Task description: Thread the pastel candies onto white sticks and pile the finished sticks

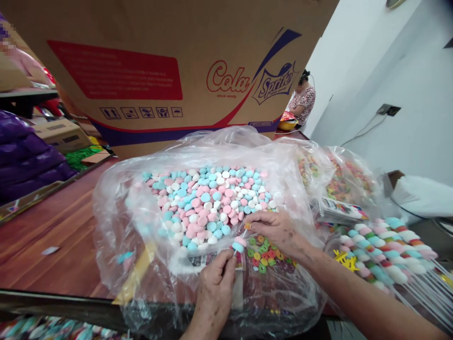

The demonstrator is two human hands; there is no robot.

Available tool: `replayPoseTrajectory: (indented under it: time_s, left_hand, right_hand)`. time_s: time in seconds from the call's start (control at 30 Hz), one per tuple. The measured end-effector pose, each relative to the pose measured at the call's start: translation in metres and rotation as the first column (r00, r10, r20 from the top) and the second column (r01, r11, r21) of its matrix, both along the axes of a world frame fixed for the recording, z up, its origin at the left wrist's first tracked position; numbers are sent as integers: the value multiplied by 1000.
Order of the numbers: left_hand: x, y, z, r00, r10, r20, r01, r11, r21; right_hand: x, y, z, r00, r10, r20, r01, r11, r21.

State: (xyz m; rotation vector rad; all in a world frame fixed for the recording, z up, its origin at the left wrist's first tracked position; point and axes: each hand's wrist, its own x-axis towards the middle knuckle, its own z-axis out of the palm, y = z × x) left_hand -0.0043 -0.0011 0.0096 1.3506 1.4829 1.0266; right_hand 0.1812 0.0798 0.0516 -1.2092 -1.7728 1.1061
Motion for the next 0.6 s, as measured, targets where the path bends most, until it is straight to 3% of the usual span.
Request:
replayPoseTrajectory:
  time_s: [0.17,0.33,0.43,0.5,0.6]
  left_hand:
    - [-2,1,-2,1000,15,-2,-15,1000,7]
    - [-3,0,-1,996,64,68,-65,998,15]
    - [-2,-3,1,985,102,142,-98,995,-29]
    - [-1,-4,2,978,105,180,-100,994,-37]
    - [0,-5,3,970,134,203,-132,991,-25]
  right_hand:
    - [-21,-23,-6,996,77,52,-83,989,119]
    - [-26,-30,2,964,186,191,-237,924,298]
    - [-10,-10,21,944,68,321,-157,953,260]
    - [5,7,31,845,-97,526,-70,955,289]
    - [23,26,33,734,-107,670,-124,950,287]
